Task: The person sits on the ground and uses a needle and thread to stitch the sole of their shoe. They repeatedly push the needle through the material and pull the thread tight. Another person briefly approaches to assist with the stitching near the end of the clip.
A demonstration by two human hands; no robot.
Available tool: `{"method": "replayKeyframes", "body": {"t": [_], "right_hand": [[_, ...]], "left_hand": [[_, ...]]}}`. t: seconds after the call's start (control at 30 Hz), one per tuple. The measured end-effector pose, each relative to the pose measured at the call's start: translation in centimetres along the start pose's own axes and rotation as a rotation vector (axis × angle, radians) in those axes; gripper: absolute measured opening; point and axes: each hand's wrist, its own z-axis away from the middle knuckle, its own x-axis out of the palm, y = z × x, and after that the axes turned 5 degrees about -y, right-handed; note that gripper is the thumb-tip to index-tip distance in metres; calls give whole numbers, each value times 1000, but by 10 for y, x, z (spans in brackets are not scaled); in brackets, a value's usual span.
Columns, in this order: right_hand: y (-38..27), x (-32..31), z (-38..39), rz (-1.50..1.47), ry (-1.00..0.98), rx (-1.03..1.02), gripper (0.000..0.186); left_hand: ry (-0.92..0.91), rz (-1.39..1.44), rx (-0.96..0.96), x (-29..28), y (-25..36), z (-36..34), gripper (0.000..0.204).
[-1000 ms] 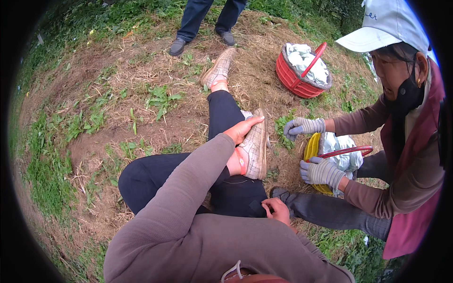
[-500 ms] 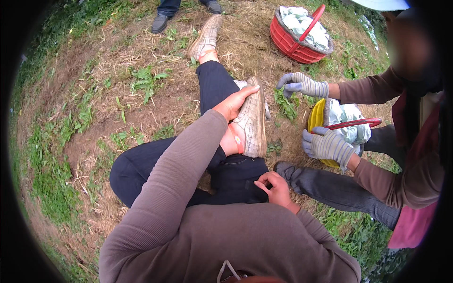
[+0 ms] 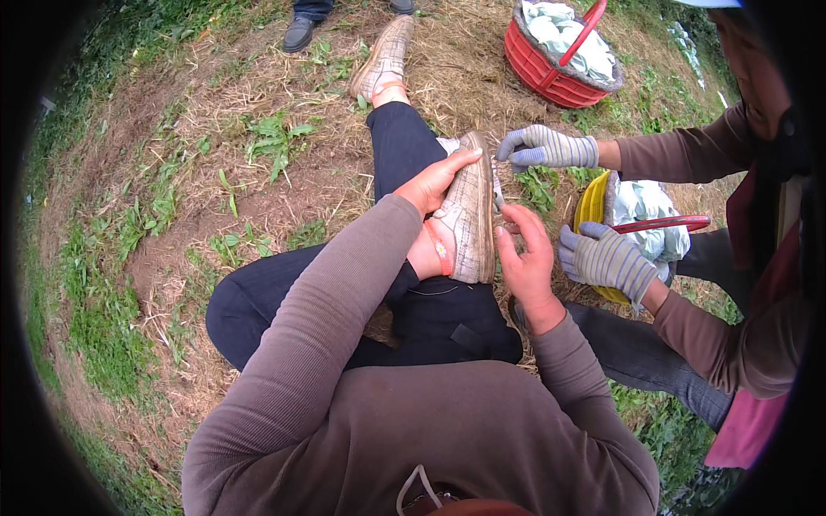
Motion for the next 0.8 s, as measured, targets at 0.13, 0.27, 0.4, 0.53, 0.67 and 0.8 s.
{"method": "replayKeyframes", "body": {"t": [0.13,0.27,0.4,0.53,0.67,0.8], "right_hand": [[12,0,-30,40,51,-68,34],[33,5,-43,-5,92,-43,33],[57,16,-48,-171,77,156,31],[66,27,-52,-617,117,338,35],[63,32,-60,-834,136,350,39],[68,33,-74,-890,4,342,34]], "left_hand": [[41,-11,42,2,-1,-2,44],[43,-19,15,1,-1,0,45],[43,-49,63,0,-2,0,46],[52,-21,58,0,-4,-2,45],[28,-29,64,-1,-3,-2,46],[54,-30,100,0,-5,-2,46]]}}
